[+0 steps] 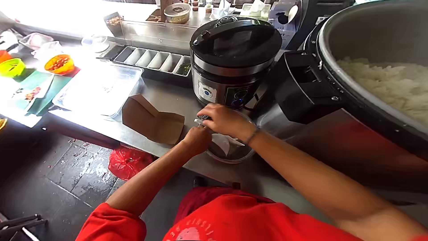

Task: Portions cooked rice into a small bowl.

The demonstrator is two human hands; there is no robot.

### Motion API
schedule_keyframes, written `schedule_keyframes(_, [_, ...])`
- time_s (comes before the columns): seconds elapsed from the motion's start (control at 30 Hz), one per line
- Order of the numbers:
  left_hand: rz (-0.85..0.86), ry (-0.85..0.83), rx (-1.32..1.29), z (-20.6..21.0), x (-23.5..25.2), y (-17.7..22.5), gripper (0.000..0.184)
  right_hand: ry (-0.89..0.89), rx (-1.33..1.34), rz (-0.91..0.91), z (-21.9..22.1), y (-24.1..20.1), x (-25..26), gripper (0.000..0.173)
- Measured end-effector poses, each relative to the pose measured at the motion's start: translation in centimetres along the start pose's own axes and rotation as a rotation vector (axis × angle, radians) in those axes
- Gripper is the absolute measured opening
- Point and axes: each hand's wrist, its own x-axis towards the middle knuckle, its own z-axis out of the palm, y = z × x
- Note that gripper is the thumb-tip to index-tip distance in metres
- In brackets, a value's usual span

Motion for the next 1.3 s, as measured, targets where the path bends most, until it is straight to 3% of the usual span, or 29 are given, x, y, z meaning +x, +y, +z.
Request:
schedule_keyframes(0.07, [0.004, 0.012, 0.027, 0.1, -0.3, 0.2, 0.026, -0.203, -0.104, 0.145, 2.1, 0.6, 3.4, 0.034])
schedule_keyframes(0.23, [0.213, 0.076, -0.034, 0.9, -1.1, 1.0, 0.039, -0.279, -0.250, 0.181, 1.6, 0.4, 4.4, 0.024])
schedule_keyframes(0.37, [0.294, 0.006, -0.022, 0.1, 1.1, 1.6, 0.037, -0.115, -0.253, 0.302, -2.9, -1.5, -0.7, 0.020])
schedule_keyframes(0.43, [0.335, 0.005, -0.002, 0.0, 2.2, 1.5, 0.034, -0.214, -0.354, 0.475, -4.6, -3.6, -4.1, 0.024])
schedule_keyframes(0.53, [0.351, -0.066, 0.067, -0.6, 3.0, 1.8, 0.050, -0.376, -0.439, 0.694, -2.8, -4.4, -6.9, 0.029])
schedule_keyframes(0.63, [0.333, -0.197, 0.184, -1.4, 3.1, 3.0, 0.051, -0.451, -0.324, 0.786, -1.0, -2.7, -8.2, 0.030])
schedule_keyframes(0.7, [0.334, -0.184, 0.214, -1.8, 2.1, 2.6, 0.051, -0.467, -0.308, 0.785, -2.7, -3.9, -9.5, 0.029])
schedule_keyframes(0.77, [0.398, 0.049, 0.156, -1.3, 1.0, 0.5, 0.049, -0.398, -0.303, 0.801, -5.7, -6.3, -11.5, 0.027])
schedule_keyframes(0.87, [0.627, 0.653, 0.049, 1.2, 1.7, -2.5, 0.042, -0.153, -0.369, 0.801, -8.7, -8.8, -15.9, 0.025])
schedule_keyframes(0.97, [0.682, 0.976, -0.008, 2.0, 3.0, -3.1, 0.036, 0.481, -0.720, 0.453, -9.5, -8.5, -21.3, 0.021])
schedule_keyframes(1.0, [0.649, 1.026, -0.041, 2.0, 3.2, -3.0, 0.034, 0.605, -0.780, 0.368, -10.9, -8.4, -22.6, 0.023])
schedule_keyframes(1.07, [0.534, 1.047, -0.251, 2.3, 3.0, -2.0, 0.042, 0.669, -0.853, 0.344, -14.7, -8.6, -24.9, 0.028])
schedule_keyframes(1.13, [0.366, 0.965, -0.590, 2.4, 2.5, -0.3, 0.063, 0.624, -0.913, 0.448, -18.7, -7.7, -26.4, 0.027])
schedule_keyframes(1.2, [0.264, 0.917, -0.950, 2.2, 2.5, 1.6, 0.073, 0.517, -0.907, 0.618, -22.7, -5.6, -26.6, 0.033])
schedule_keyframes(1.23, [0.222, 0.893, -1.118, 2.1, 2.5, 2.4, 0.074, 0.440, -0.907, 0.709, -24.6, -4.1, -26.4, 0.041])
schedule_keyframes(1.3, [0.095, 0.816, -1.420, 1.8, 2.1, 3.7, 0.069, 0.294, -0.916, 0.808, -27.9, -1.0, -25.8, 0.041])
